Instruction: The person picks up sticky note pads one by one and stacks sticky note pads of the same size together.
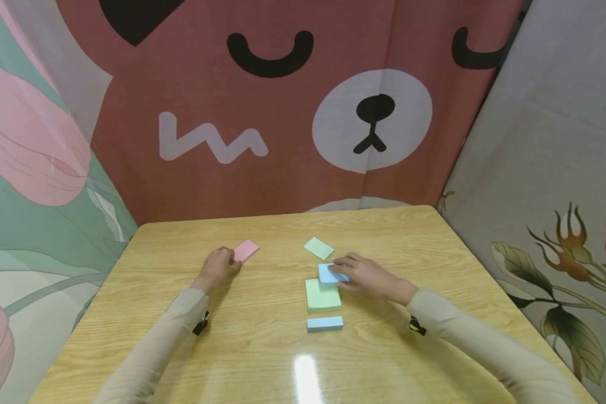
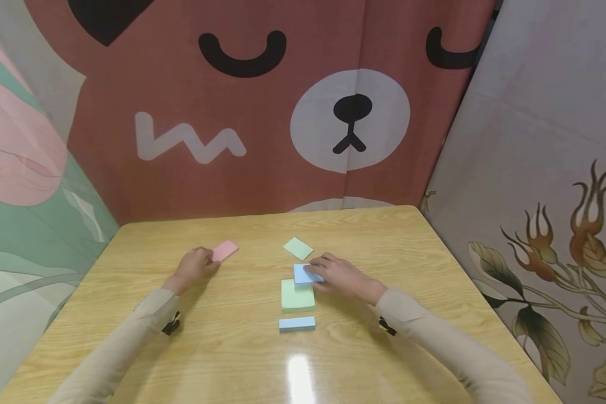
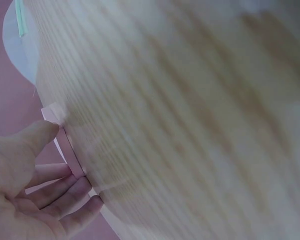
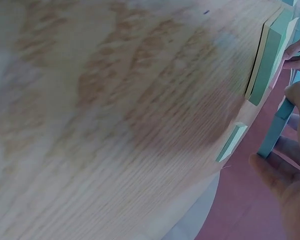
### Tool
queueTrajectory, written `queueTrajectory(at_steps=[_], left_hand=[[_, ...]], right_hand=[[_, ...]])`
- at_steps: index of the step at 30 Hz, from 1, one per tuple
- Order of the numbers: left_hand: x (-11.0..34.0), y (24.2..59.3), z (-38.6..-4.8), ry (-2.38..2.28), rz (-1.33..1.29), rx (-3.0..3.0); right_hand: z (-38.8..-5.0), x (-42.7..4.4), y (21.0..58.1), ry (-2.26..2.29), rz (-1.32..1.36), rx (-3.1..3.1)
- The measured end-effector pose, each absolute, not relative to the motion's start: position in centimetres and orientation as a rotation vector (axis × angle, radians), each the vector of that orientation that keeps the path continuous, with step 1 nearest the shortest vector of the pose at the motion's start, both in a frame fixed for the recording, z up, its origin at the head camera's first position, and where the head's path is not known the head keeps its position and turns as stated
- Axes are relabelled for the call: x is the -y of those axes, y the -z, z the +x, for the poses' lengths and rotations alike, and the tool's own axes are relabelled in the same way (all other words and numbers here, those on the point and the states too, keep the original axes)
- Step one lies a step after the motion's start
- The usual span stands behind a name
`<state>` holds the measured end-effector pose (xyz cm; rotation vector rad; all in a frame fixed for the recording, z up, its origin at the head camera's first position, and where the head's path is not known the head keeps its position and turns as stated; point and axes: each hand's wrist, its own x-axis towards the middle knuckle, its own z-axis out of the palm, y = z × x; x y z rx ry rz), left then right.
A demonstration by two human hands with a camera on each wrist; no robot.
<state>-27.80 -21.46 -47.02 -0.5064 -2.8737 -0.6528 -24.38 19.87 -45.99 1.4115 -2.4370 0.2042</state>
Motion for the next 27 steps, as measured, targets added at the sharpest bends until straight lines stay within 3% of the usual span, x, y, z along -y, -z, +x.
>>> queueTrajectory(at_steps=[27], left_hand=[[21.3, 47.2, -27.9, 0.611, -0.455, 2.886]], right_hand=[[-26.1, -18.3, 45.8, -0.242, 1.454, 2.517]])
